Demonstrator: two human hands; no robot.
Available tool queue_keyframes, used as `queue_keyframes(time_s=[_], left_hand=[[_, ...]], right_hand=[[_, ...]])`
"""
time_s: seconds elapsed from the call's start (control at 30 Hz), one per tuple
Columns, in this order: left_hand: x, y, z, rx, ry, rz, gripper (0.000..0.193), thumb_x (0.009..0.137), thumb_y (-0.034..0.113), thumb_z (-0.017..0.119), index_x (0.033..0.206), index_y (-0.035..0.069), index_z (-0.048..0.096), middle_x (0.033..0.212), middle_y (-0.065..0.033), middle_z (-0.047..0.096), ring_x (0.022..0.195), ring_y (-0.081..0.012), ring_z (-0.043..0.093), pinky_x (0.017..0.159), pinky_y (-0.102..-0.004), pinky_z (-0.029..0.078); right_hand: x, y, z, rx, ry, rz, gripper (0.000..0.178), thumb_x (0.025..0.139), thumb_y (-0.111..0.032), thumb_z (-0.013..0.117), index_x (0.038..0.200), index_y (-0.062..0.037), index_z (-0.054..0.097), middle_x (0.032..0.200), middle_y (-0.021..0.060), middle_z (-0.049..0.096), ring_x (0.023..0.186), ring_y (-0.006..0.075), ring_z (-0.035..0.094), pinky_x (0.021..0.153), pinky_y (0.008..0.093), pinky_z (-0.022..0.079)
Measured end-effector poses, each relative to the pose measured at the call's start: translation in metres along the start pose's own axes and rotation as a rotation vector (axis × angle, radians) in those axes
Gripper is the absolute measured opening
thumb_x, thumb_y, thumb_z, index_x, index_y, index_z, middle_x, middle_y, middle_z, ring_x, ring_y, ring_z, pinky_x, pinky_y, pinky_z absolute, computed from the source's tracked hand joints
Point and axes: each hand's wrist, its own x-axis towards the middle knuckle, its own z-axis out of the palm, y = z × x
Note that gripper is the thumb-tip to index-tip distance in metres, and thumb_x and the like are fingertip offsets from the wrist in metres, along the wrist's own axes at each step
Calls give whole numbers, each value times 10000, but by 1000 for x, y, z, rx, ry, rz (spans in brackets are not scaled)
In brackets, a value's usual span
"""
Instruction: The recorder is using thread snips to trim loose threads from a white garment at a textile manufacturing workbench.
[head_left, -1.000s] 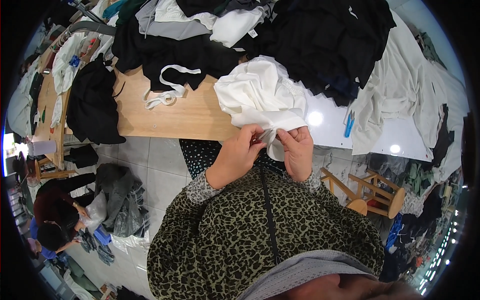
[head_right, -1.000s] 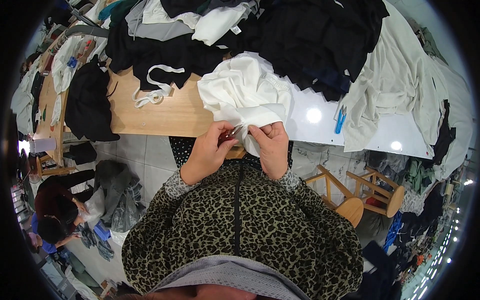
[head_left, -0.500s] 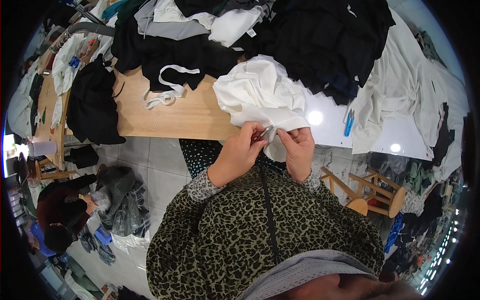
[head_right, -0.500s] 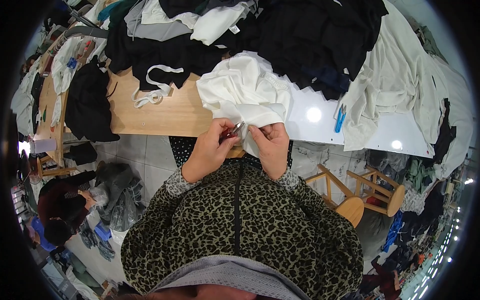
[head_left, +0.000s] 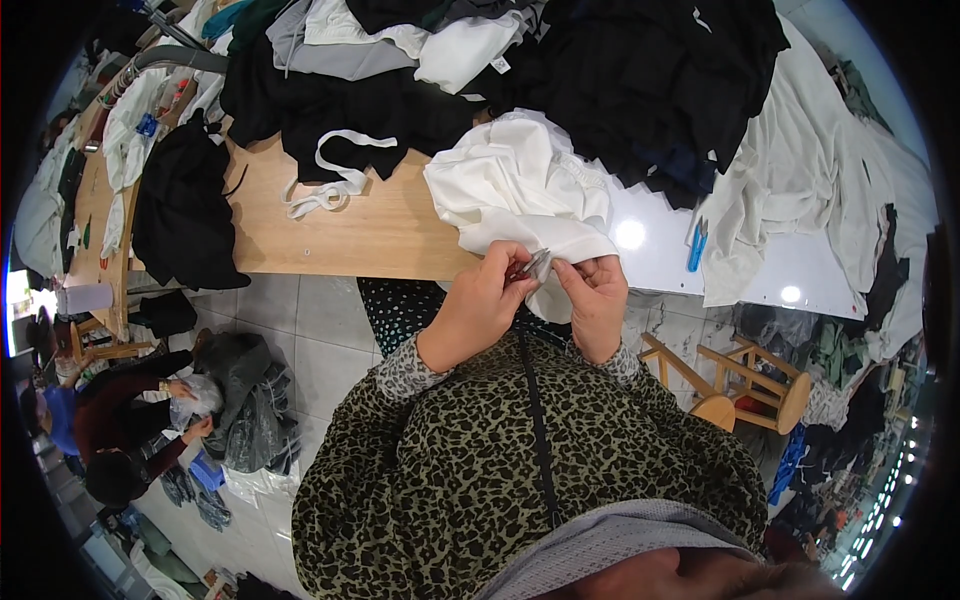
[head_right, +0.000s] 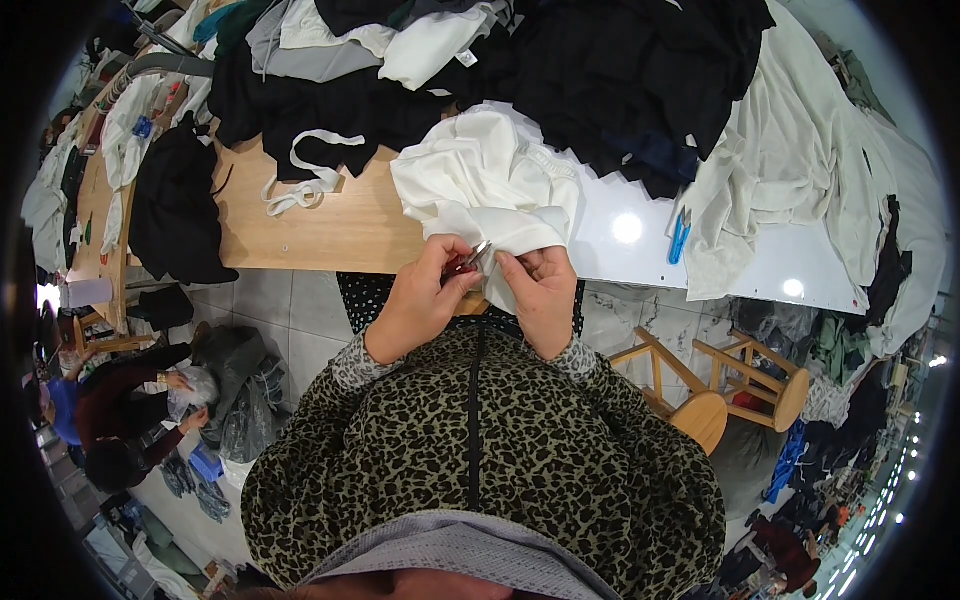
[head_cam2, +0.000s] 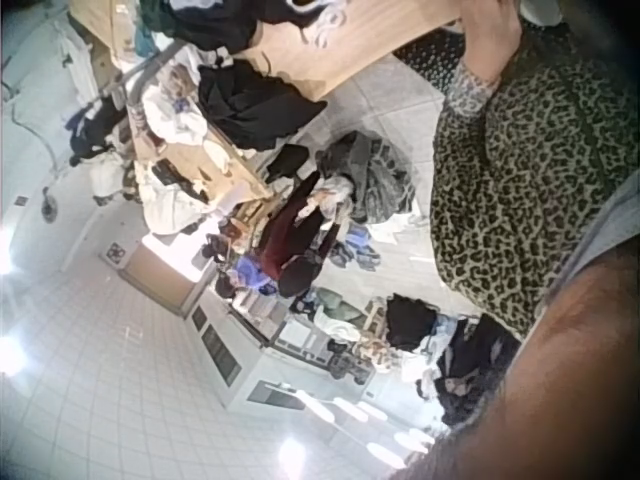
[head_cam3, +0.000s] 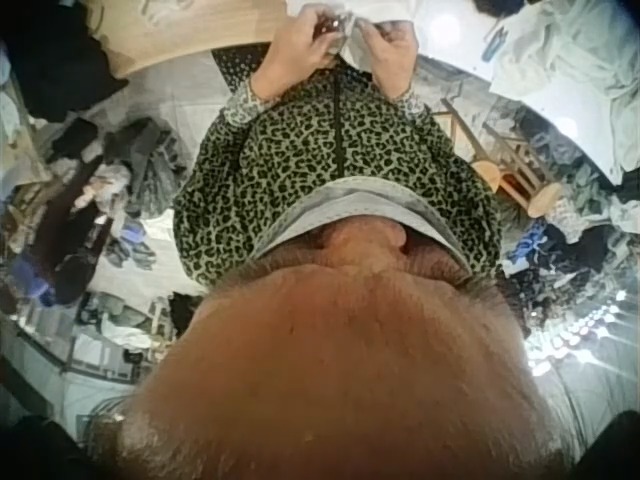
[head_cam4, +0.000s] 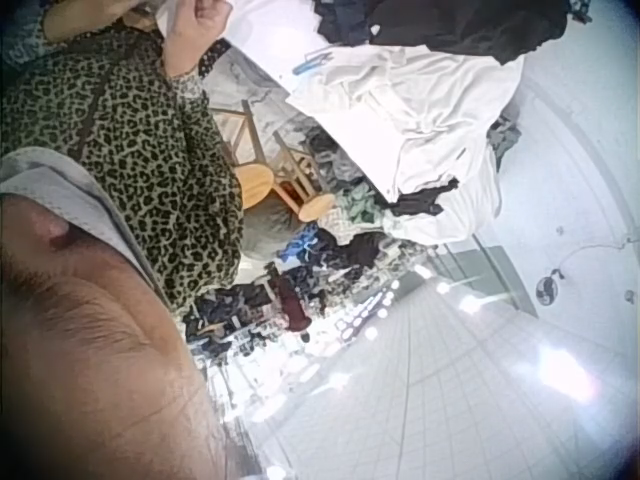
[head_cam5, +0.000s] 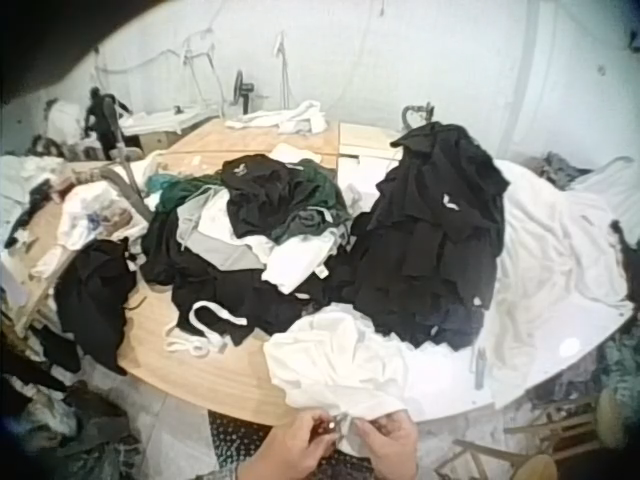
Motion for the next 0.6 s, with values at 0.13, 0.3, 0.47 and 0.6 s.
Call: queue_keyframes(time_s=[0.13, 0.3, 0.47, 0.6], left_hand=[[0, -4, -2, -29, -3, -18, 250, 830, 77, 602, 1002, 6, 435, 813, -173, 612, 734, -306, 624, 612, -340, 484], [0, -8, 0, -42, 11, -29, 265, 826, 63, 604, 1024, 6, 437, 803, -152, 604, 710, -255, 614, 603, -313, 477], [-4, -14, 8, -204, 198, -62, 467, 788, 37, 646, 1172, -6, 385, 911, -55, 542, 694, -74, 503, 607, -197, 431], [-2, -20, 24, -86, 146, 3, 448, 763, 41, 653, 1154, 13, 437, 867, -82, 554, 717, -139, 564, 596, -251, 464]], right_hand=[[1, 3, 3, 5, 5, -4, 435, 805, 87, 561, 1213, 58, 411, 1144, 134, 544, 1045, 173, 536, 903, 272, 424], [2, 7, 1, 41, 19, 24, 449, 804, 85, 562, 1221, 55, 397, 1137, 130, 545, 1028, 171, 542, 889, 271, 433], [6, 2, 4, 185, 67, 76, 407, 822, 47, 571, 1186, 48, 390, 1075, 126, 577, 973, 169, 564, 855, 271, 453], [6, 3, 4, 183, 86, 66, 435, 819, 40, 574, 1205, 49, 373, 1070, 127, 578, 972, 169, 566, 835, 276, 469]])
